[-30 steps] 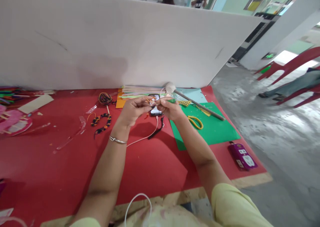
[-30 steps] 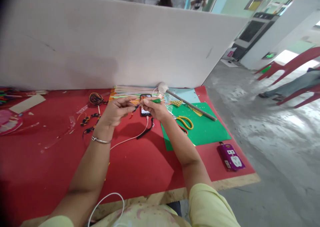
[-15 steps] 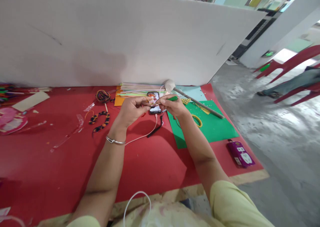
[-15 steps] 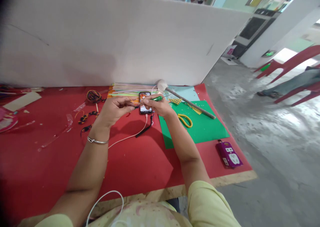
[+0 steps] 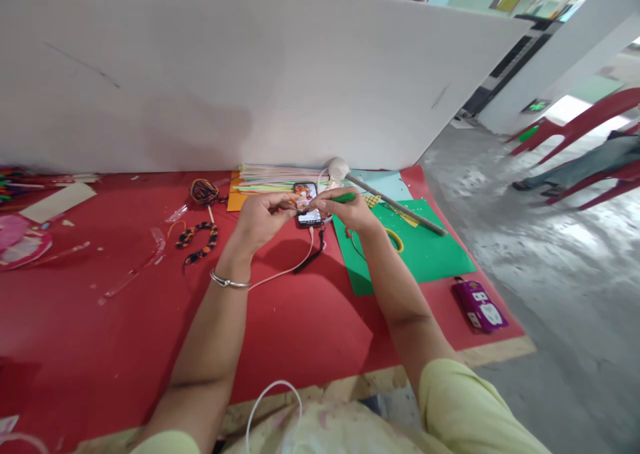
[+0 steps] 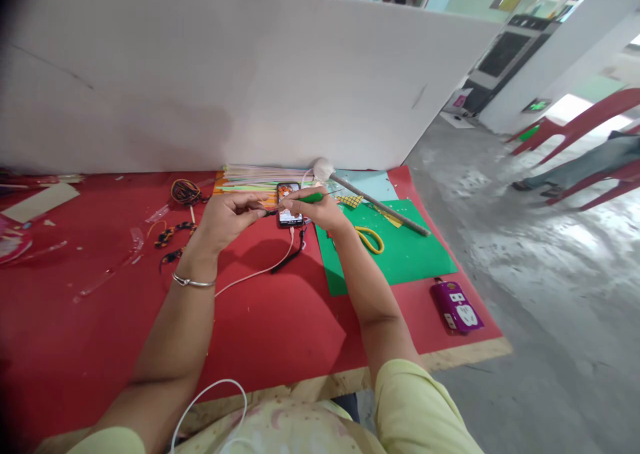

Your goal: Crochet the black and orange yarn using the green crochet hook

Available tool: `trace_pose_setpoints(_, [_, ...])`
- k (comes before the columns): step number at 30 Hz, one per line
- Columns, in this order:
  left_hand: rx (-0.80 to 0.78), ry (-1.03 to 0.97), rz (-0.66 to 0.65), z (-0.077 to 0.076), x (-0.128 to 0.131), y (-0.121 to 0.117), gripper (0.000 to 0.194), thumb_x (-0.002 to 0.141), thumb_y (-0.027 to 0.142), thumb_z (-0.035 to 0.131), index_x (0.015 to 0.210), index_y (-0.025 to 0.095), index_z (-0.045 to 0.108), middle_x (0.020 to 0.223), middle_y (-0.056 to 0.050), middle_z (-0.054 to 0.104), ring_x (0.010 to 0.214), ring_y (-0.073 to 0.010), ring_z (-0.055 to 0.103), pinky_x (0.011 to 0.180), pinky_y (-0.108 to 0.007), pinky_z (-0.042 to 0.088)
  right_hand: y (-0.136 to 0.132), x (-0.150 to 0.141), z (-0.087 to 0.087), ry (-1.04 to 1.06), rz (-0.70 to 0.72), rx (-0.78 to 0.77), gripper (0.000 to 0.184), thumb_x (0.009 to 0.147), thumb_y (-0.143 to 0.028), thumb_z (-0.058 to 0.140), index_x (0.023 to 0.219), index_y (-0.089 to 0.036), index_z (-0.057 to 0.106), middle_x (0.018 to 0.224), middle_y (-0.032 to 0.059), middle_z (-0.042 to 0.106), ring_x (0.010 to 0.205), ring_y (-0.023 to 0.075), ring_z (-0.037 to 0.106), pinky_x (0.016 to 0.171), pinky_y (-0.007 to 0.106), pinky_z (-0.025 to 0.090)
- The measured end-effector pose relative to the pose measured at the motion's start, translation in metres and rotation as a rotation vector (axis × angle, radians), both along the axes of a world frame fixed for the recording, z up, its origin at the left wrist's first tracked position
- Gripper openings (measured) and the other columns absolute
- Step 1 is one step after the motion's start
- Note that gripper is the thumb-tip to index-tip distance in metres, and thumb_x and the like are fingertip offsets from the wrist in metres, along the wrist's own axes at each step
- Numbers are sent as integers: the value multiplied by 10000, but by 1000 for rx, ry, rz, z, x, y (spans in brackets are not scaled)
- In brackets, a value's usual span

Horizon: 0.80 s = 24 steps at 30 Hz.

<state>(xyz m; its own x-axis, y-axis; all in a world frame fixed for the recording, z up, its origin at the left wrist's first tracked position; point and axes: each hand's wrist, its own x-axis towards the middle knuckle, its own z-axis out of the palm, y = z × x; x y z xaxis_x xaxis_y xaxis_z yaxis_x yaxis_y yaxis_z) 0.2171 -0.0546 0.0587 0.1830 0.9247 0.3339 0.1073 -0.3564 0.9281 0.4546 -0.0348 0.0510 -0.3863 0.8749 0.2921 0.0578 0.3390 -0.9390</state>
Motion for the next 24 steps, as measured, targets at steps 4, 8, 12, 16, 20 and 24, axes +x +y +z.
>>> trace_pose_setpoints(4, [20, 2, 36, -4, 1, 1, 170, 716, 200, 827, 881, 212, 868, 880, -69, 828, 783, -192, 729, 728, -290, 556, -10, -5, 12, -46, -47, 43, 299, 852, -473, 832, 959, -197, 874, 749, 24, 752, 670, 126, 619, 627, 259, 515])
trace_pose_setpoints(8, [21, 5, 109, -6, 3, 2, 185, 701, 188, 805, 872, 222, 866, 856, -50, 822, 778, -196, 730, 704, -281, 550, -19, -13, 19, -112, -58, 234, 231, 923, -426, 776, 956, -216, 866, 901, 56, 811, 825, 177, 718, 796, 310, 576])
trace_pose_setpoints(12, [41, 21, 197, -6, 3, 3, 246, 699, 180, 787, 927, 223, 869, 801, -27, 802, 704, -175, 697, 632, -253, 505, -21, -22, 15, -231, -76, 539, 199, 1006, -362, 673, 1041, -252, 836, 1008, 74, 825, 967, 213, 754, 935, 368, 587])
trace_pose_setpoints(16, [68, 80, 353, -5, 6, 3, 299, 736, 217, 759, 1016, 202, 863, 811, -20, 802, 592, -121, 578, 566, -236, 425, -21, -31, 10, -325, -168, 854, 170, 1019, -256, 640, 1071, -206, 794, 1096, 117, 824, 995, 226, 762, 918, 398, 604])
trace_pose_setpoints(20, [93, 85, 406, -1, 9, -1, 290, 757, 247, 745, 1018, 195, 858, 825, -20, 806, 524, -88, 446, 522, -234, 371, -21, -33, 9, -257, -200, 959, 139, 1004, -195, 657, 1091, -200, 765, 1080, 114, 825, 996, 214, 768, 897, 377, 621])
trace_pose_setpoints(24, [143, 77, 401, -1, 10, -4, 287, 778, 252, 742, 1037, 204, 855, 840, -23, 815, 514, -84, 404, 512, -235, 357, -22, -30, 10, -205, -211, 944, 146, 1006, -196, 658, 1106, -222, 762, 1067, 94, 824, 1014, 202, 769, 919, 368, 627])
